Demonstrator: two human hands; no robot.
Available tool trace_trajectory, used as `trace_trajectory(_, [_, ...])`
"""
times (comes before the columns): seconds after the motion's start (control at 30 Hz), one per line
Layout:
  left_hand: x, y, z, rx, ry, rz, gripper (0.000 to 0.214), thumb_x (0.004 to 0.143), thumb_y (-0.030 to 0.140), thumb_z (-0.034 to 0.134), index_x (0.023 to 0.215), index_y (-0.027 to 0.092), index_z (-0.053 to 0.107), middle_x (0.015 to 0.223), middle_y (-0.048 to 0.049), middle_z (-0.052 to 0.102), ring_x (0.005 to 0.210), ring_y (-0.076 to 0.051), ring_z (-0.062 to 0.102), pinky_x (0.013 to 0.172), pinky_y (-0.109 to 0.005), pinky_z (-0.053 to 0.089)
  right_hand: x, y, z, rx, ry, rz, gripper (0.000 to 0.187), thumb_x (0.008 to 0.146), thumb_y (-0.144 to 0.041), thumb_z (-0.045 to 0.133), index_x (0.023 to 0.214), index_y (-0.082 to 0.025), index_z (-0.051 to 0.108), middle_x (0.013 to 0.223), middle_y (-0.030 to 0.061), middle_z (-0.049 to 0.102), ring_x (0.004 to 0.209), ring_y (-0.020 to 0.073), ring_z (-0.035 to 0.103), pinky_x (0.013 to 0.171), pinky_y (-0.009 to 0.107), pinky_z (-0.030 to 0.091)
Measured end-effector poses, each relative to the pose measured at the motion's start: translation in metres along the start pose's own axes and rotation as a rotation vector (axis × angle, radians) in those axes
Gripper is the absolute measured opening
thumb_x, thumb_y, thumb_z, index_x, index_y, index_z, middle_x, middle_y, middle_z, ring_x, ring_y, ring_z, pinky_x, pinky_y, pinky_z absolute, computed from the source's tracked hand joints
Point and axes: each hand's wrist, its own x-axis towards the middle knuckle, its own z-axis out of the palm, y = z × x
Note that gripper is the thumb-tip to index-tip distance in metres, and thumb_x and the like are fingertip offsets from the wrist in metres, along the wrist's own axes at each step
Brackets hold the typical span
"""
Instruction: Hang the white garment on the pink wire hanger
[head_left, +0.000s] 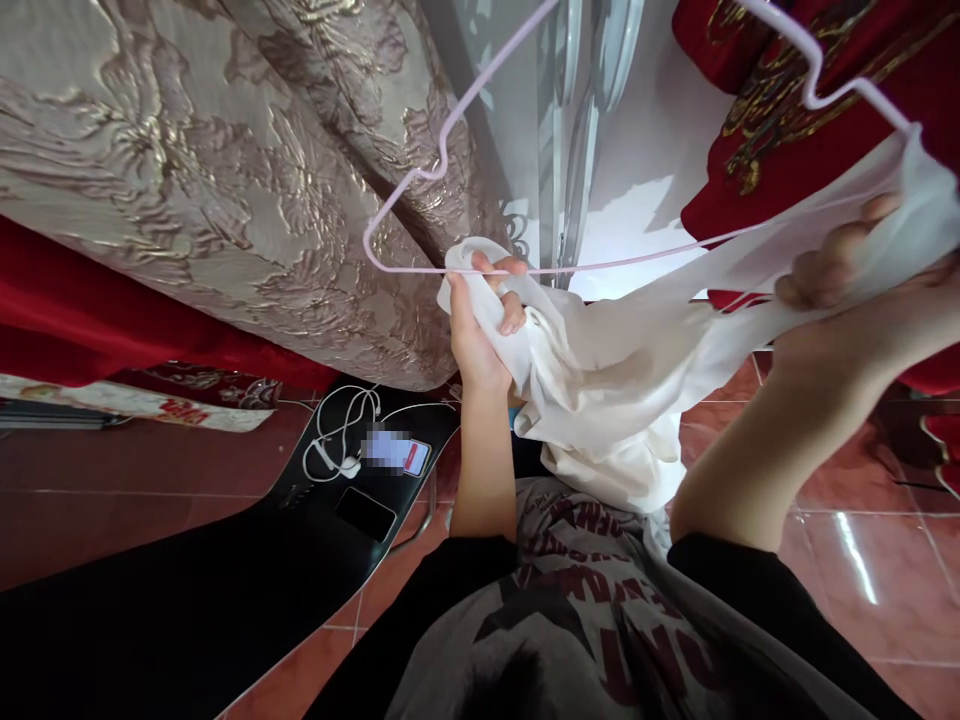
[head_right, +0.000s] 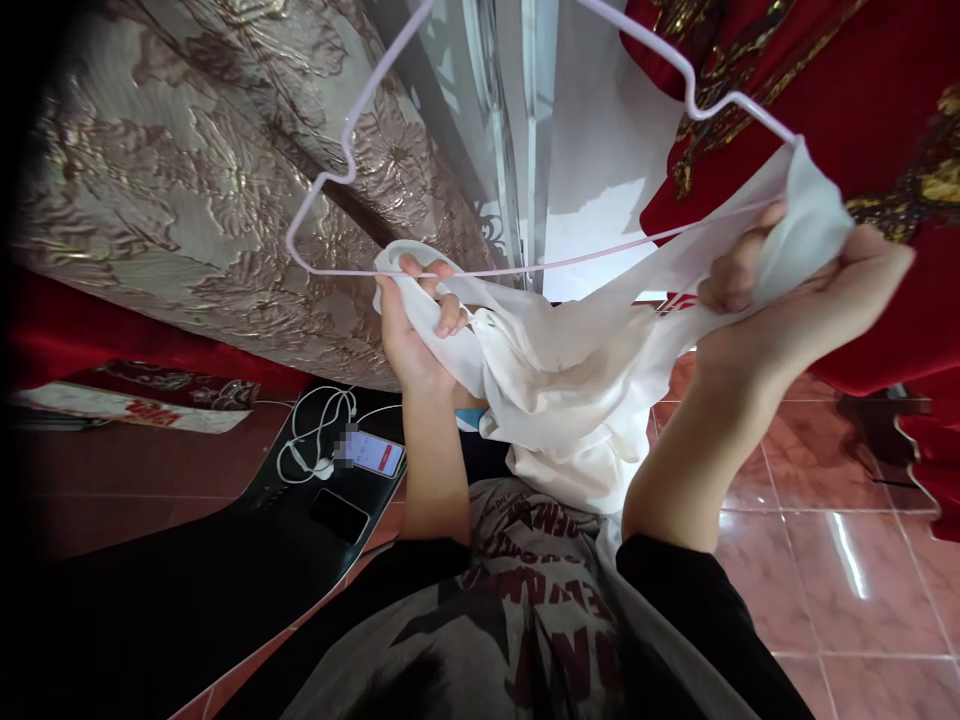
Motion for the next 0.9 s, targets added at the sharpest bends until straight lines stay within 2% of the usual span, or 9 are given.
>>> trace_trajectory(0.1, [0.001,0.004,0.000,0.024,0.023,0.003,0.039,0.096,0.062,0.056,0.085,0.024,0.054,0.090,-0.0047,0.064,0.041,-0.007,0.020,0.043,-0.027,0.019,-0.013,0.014,0.001,0.000,-0.036,0.102,0.020,0.083,-0.029,0.040,0.066,-0.018,0.037,0.064,0.0010,0.043,0.038,0.0033,0.026,0.041,0.024,0.004])
trace_trajectory(0.2, [0.003,0.007,-0.003,0.073,0.048,0.012,0.042,0.095,0.065,0.057,0.085,0.025,0.052,0.089,-0.0046,0.064,0.042,-0.008,0.018,0.044,-0.027,0.015,-0.017,0.013,0.005,-0.067,-0.119,0.131,0.018,0.085,-0.019,0.044,0.068,-0.018,0.039,0.059,-0.0013,0.040,0.039,0.0025,0.024,0.040,0.023,0.006])
trace_trajectory(0.27, [0.003,0.007,-0.005,0.059,0.022,0.007,0.041,0.096,0.063,0.056,0.086,0.024,0.053,0.091,-0.0050,0.064,0.041,-0.007,0.019,0.044,-0.027,0.015,-0.013,0.002,0.010,-0.025,-0.060,0.087,0.026,0.094,-0.019,0.034,0.068,-0.018,0.038,0.053,-0.0046,0.025,0.039,0.0030,0.016,0.042,0.023,0.001])
trace_trajectory(0.37, [0.001,0.004,-0.006,-0.021,-0.033,-0.009,0.036,0.101,0.056,0.052,0.087,0.023,0.054,0.093,-0.0052,0.065,0.040,-0.006,0.021,0.043,-0.026,0.017,-0.002,-0.016,0.014,0.104,0.142,0.078,0.043,0.104,-0.027,0.012,0.068,-0.020,0.035,0.055,-0.0059,0.005,0.040,0.0047,0.004,0.046,0.024,-0.003])
trace_trajectory(0.43, [-0.001,0.004,-0.005,-0.075,-0.048,-0.029,0.035,0.104,0.051,0.047,0.087,0.022,0.056,0.092,-0.0048,0.065,0.039,-0.005,0.023,0.041,-0.026,0.020,0.005,-0.020,0.009,0.222,0.239,0.046,0.052,0.106,-0.035,0.000,0.069,-0.021,0.033,0.060,-0.0051,0.002,0.042,0.0049,0.003,0.046,0.024,-0.002])
trace_trajectory(0.5, [-0.001,0.005,-0.003,-0.138,-0.048,-0.049,0.037,0.107,0.049,0.042,0.086,0.022,0.057,0.089,-0.0043,0.065,0.037,-0.005,0.025,0.039,-0.025,0.023,0.010,-0.015,-0.001,0.305,0.252,-0.031,0.056,0.105,-0.040,-0.004,0.070,-0.020,0.034,0.064,-0.0044,0.003,0.042,0.0046,0.005,0.046,0.024,0.001])
trace_trajectory(0.67, [-0.002,0.008,0.006,-0.221,0.003,-0.111,0.049,0.111,0.038,0.020,0.083,0.020,0.056,0.083,-0.0048,0.067,0.035,-0.005,0.024,0.035,-0.022,0.023,0.000,0.011,-0.008,0.205,0.083,-0.115,0.037,0.104,-0.027,0.019,0.077,-0.018,0.043,0.063,-0.0028,0.032,0.042,0.0034,0.027,0.046,0.023,0.013])
trace_trajectory(0.8, [-0.004,0.005,0.009,-0.195,0.031,-0.133,0.046,0.110,0.041,0.025,0.083,0.021,0.057,0.087,-0.0060,0.069,0.035,-0.006,0.022,0.035,-0.022,0.024,-0.034,0.026,0.024,0.061,-0.149,-0.348,0.017,0.099,-0.030,0.045,0.088,-0.017,0.048,0.076,0.0032,0.064,0.044,0.0045,0.033,0.046,0.024,0.012])
trace_trajectory(0.9, [-0.005,0.004,0.009,-0.182,0.036,-0.129,0.046,0.110,0.039,0.026,0.084,0.021,0.059,0.090,-0.0069,0.070,0.036,-0.006,0.023,0.035,-0.022,0.024,-0.056,0.036,0.047,-0.235,-0.373,-0.316,0.034,0.101,-0.050,0.046,0.102,-0.018,0.056,0.095,0.0061,0.068,0.052,0.0048,0.030,0.052,0.026,0.020])
